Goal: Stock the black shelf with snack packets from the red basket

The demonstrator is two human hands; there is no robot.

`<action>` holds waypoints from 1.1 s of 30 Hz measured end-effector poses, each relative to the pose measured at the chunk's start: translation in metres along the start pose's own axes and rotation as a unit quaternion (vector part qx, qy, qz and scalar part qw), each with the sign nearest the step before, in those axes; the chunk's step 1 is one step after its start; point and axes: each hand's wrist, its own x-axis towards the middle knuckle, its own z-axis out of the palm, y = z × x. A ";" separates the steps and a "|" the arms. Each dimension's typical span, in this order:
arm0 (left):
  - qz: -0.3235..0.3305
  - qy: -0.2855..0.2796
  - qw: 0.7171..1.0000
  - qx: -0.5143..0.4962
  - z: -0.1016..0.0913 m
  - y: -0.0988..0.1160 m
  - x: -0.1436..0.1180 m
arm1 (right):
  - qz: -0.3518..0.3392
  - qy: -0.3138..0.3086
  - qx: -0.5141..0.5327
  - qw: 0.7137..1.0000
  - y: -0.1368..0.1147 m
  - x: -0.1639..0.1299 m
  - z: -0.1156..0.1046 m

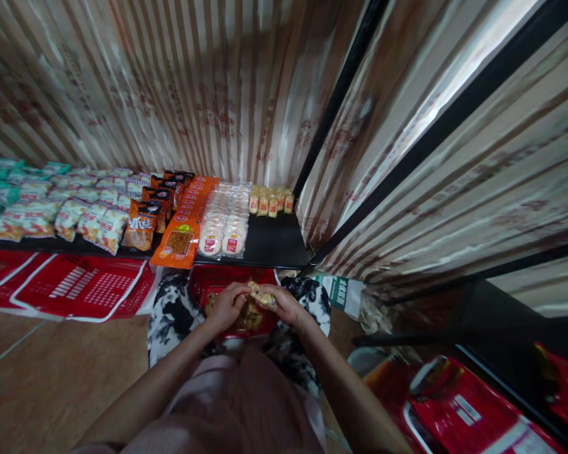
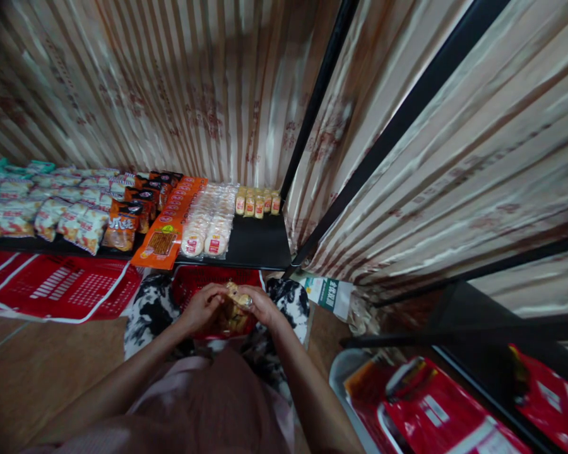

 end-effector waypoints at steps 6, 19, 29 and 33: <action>-0.006 0.003 1.000 0.009 -0.003 0.005 0.003 | 0.108 -0.029 0.124 0.986 -0.014 -0.001 0.004; -0.085 0.043 0.992 -0.085 0.003 0.011 0.012 | 0.092 0.013 0.137 0.986 -0.048 -0.007 0.008; -0.223 0.062 0.898 -0.375 0.005 0.021 0.026 | 0.008 -0.018 0.136 0.991 -0.054 -0.005 0.007; -0.245 0.058 0.859 -0.447 0.003 0.024 0.029 | -0.025 0.011 0.086 0.996 -0.053 -0.004 0.003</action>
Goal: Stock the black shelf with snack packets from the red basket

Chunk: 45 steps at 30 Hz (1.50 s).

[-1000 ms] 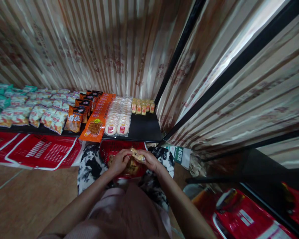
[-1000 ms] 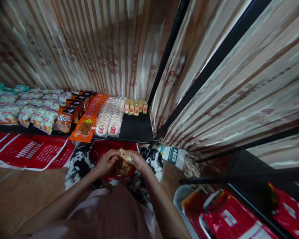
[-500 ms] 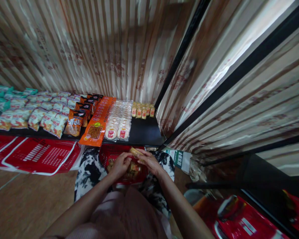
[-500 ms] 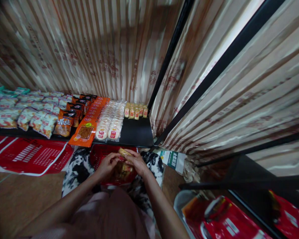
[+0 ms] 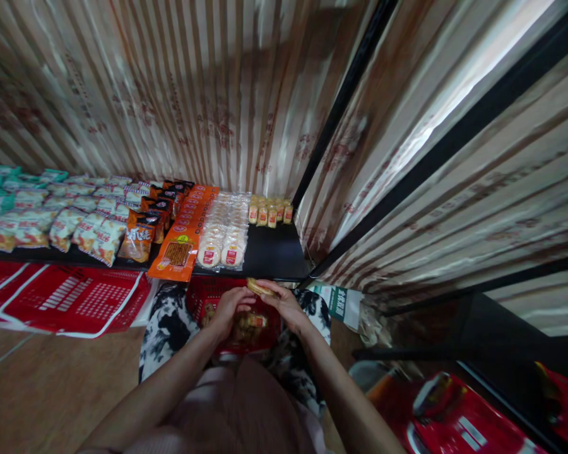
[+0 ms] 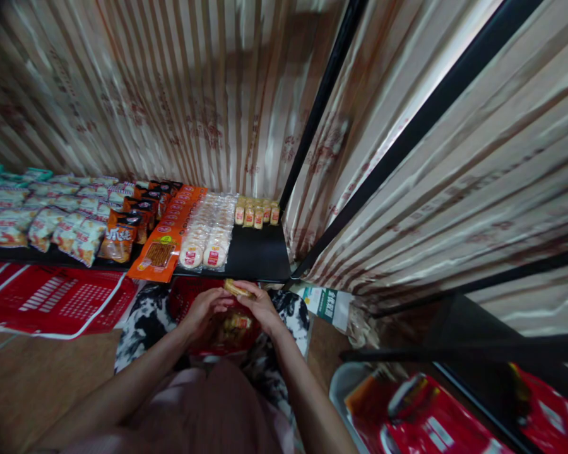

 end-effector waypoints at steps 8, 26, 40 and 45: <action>-0.104 0.008 0.993 -0.046 0.009 0.012 0.002 | -0.058 0.011 -0.076 0.995 0.000 0.006 -0.008; -0.110 -0.033 0.993 -0.030 0.006 0.009 0.010 | -0.133 -0.081 -0.245 0.957 -0.013 0.011 -0.021; -0.116 0.006 0.992 -0.041 0.018 0.009 0.013 | -0.057 0.088 -0.067 0.992 0.008 0.019 -0.017; -0.089 0.030 0.994 -0.059 0.025 0.004 0.019 | -0.032 0.137 -0.025 0.990 0.016 0.026 -0.015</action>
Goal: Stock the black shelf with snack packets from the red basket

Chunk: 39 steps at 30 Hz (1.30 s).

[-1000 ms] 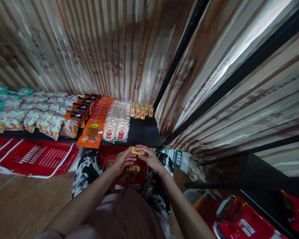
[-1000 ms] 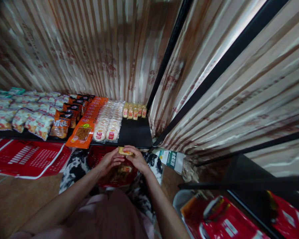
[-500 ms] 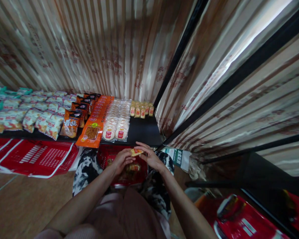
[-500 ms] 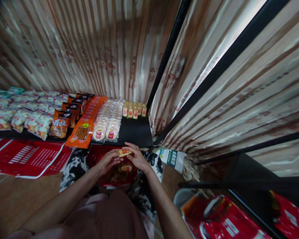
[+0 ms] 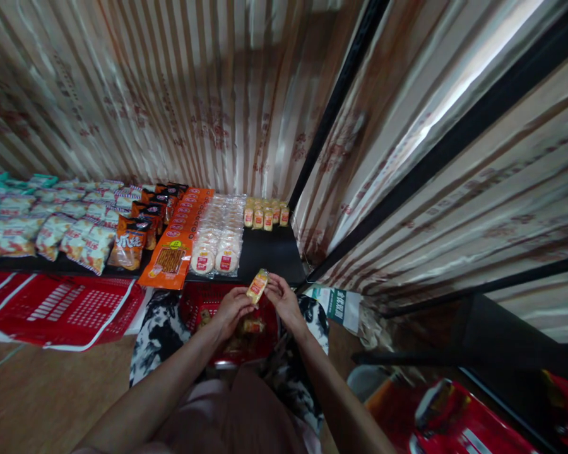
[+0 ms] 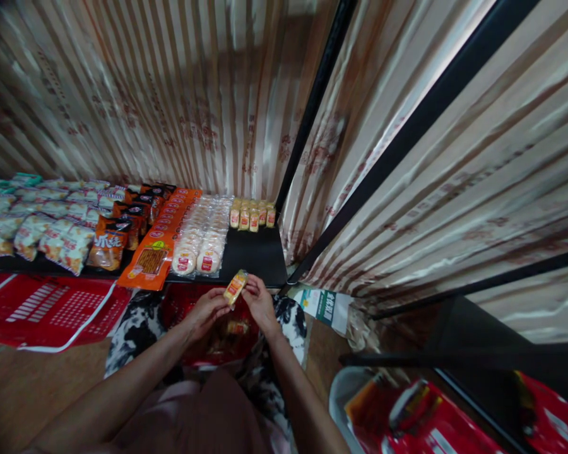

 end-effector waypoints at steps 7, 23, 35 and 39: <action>0.027 0.026 0.999 -0.007 0.011 -0.006 0.013 | -0.002 0.091 0.013 0.996 0.007 0.002 0.002; 0.080 0.062 0.981 0.163 0.043 0.007 0.042 | -0.075 0.120 -0.042 0.989 0.001 0.023 -0.005; 0.116 0.064 0.928 0.349 0.069 0.021 0.081 | -0.120 0.203 -0.244 0.940 -0.003 0.063 -0.018; 0.119 0.074 0.915 0.378 0.076 0.021 0.099 | -0.080 0.225 -0.267 0.934 -0.008 0.074 -0.018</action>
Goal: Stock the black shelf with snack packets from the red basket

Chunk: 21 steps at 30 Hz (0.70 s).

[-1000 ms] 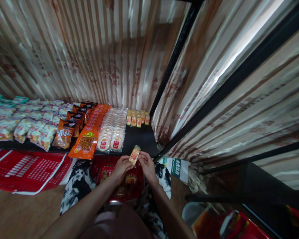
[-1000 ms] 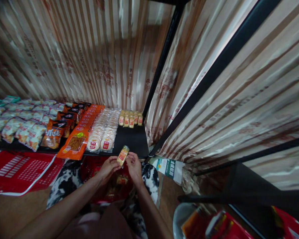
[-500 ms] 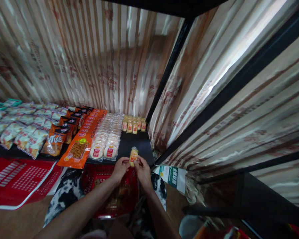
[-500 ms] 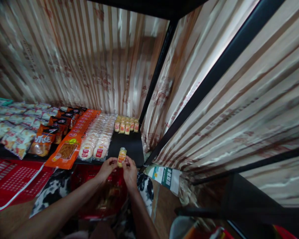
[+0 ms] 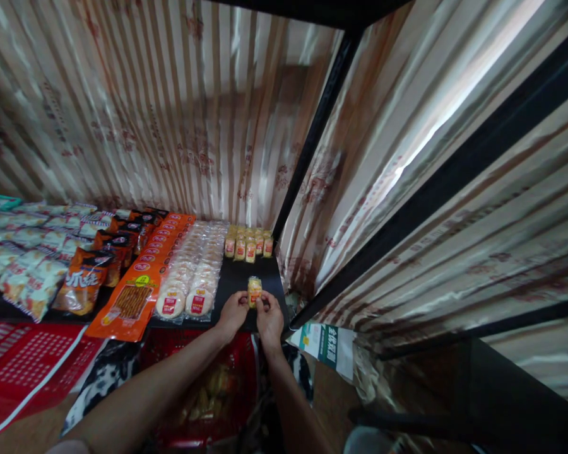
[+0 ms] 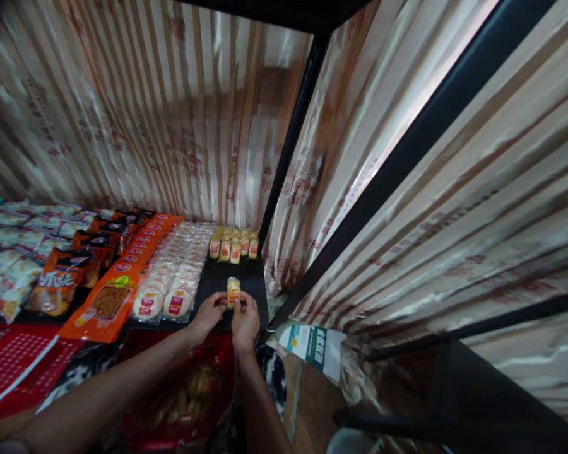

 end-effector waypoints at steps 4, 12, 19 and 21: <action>0.001 0.008 1.000 0.015 0.008 0.001 0.018 | 0.021 -0.009 0.023 0.999 0.002 0.018 0.010; 0.039 0.022 0.999 -0.017 0.020 0.015 0.055 | -0.010 0.029 0.107 0.994 0.014 0.056 0.040; 0.055 -0.002 0.998 -0.016 0.033 0.029 0.078 | -0.016 0.064 0.115 0.991 0.026 0.083 0.050; 0.057 -0.010 0.998 -0.031 0.037 0.031 0.084 | -0.012 0.069 0.104 0.992 0.030 0.088 0.053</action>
